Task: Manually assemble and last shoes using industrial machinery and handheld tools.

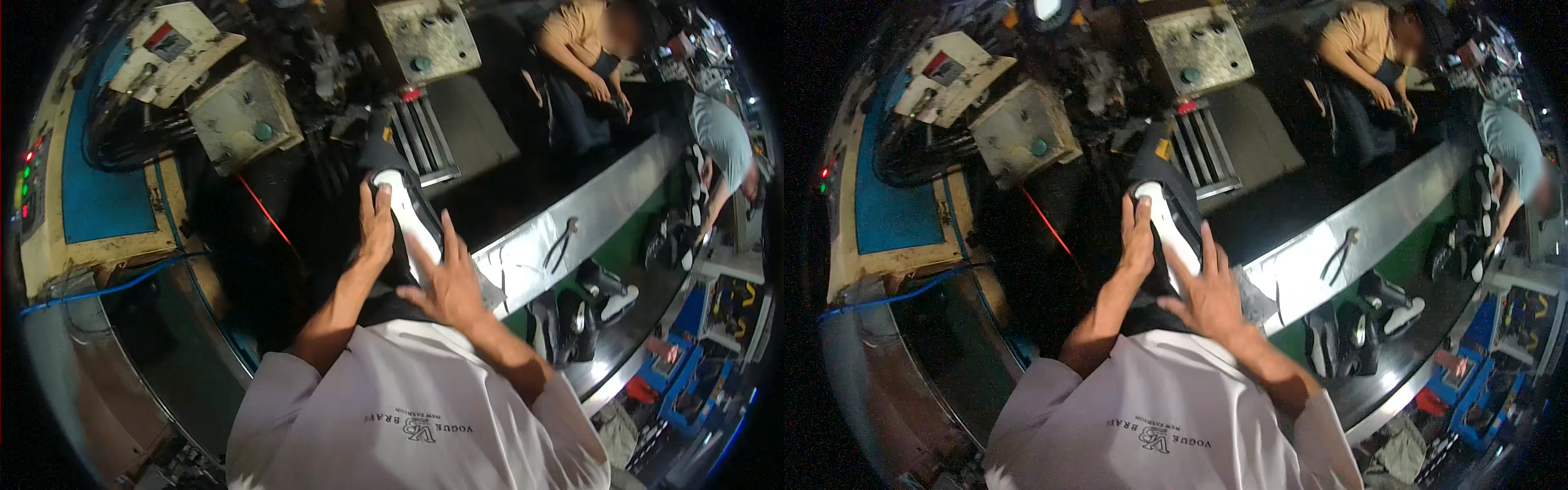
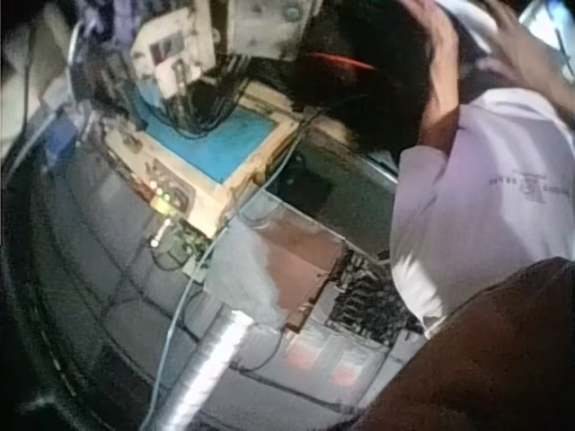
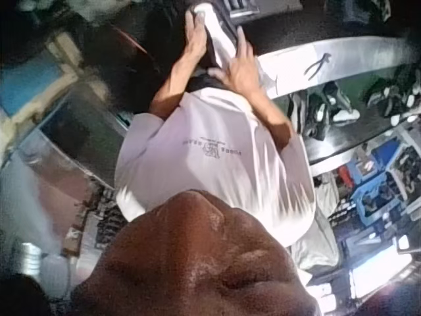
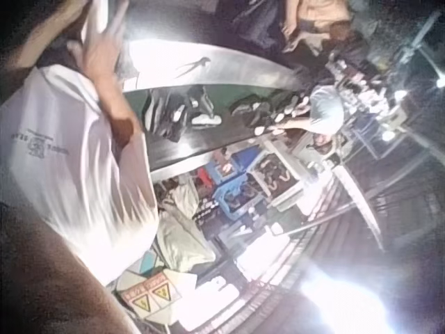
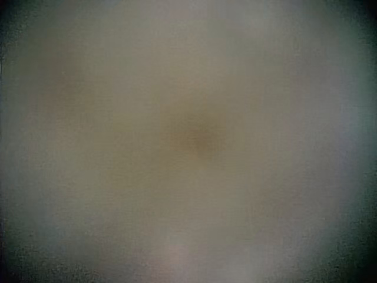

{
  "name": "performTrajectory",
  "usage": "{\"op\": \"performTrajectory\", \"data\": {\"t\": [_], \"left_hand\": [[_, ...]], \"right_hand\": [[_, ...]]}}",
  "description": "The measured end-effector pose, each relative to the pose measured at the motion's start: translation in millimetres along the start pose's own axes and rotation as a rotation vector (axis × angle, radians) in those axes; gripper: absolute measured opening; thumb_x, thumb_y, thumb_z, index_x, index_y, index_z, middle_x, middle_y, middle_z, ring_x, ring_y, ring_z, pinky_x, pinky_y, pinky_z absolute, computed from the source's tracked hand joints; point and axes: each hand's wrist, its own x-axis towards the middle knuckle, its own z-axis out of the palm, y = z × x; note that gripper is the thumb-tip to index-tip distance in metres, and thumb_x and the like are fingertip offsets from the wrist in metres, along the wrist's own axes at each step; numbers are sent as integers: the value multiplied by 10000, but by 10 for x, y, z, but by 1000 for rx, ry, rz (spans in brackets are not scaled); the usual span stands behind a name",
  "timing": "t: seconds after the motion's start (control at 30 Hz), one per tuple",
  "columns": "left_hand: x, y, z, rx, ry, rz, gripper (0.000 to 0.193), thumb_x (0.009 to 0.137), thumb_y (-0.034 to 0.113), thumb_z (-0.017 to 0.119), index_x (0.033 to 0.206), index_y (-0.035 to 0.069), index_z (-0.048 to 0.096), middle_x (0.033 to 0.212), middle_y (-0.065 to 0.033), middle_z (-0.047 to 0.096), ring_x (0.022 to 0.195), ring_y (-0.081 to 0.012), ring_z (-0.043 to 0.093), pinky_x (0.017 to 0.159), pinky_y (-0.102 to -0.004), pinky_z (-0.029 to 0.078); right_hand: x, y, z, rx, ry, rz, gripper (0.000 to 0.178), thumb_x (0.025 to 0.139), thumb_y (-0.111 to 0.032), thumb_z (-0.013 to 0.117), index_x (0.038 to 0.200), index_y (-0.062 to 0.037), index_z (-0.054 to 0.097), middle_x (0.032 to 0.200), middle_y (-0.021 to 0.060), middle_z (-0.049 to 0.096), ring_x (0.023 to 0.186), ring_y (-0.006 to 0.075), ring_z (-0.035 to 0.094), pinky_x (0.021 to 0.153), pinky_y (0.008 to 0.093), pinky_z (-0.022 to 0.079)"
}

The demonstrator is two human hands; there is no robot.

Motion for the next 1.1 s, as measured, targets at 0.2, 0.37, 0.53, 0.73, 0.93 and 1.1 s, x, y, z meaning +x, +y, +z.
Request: {"op": "performTrajectory", "data": {"t": [0.2,0.37,0.53,0.73,0.93,1.1], "left_hand": [[166,533,-226,53,-256,-198,728,1108,495,607,1686,95,421,1693,-184,467,1572,-298,415,1250,-405,369],[1579,636,-1169,85,-7,218,597,1120,565,595,1375,33,680,1107,-50,766,1056,-186,695,1024,-358,523],[2283,2264,-942,-120,-5,341,774,1146,556,543,1704,43,386,1589,-159,593,1423,-289,606,1234,-446,440],[2394,2762,-688,-291,-323,229,770,1063,259,717,1715,87,344,1531,-133,608,1346,-260,635,1135,-414,533],[1592,2921,-1039,58,-195,544,967,975,116,780,1759,44,218,1669,-193,480,1471,-282,537,1216,-405,457],[801,2919,-1393,385,9,703,1087,898,78,854,1763,51,197,1738,-252,384,1574,-326,435,1294,-423,352]], "right_hand": [[-12,178,20,-23,84,-62,654,878,-324,842,1513,-305,690,1764,360,154,1288,527,530,1099,583,516],[-22,230,-221,15,184,-25,568,923,-366,827,1478,-286,733,1771,345,156,1355,551,533,1087,625,545],[86,249,-620,-47,290,38,562,910,-333,839,1455,-228,755,1764,365,162,1409,559,503,1147,618,497],[819,-71,-1171,-74,370,-57,629,840,-305,859,1455,-231,750,1755,369,213,1502,544,454,1219,598,432],[2160,-597,-1586,-171,439,-345,652,916,-361,820,1546,-311,661,1765,367,166,1399,576,491,1117,620,522],[3227,-948,-1463,-130,502,-414,644,923,-350,805,1549,-314,658,1760,357,192,1417,623,475,1176,643,463]]}}
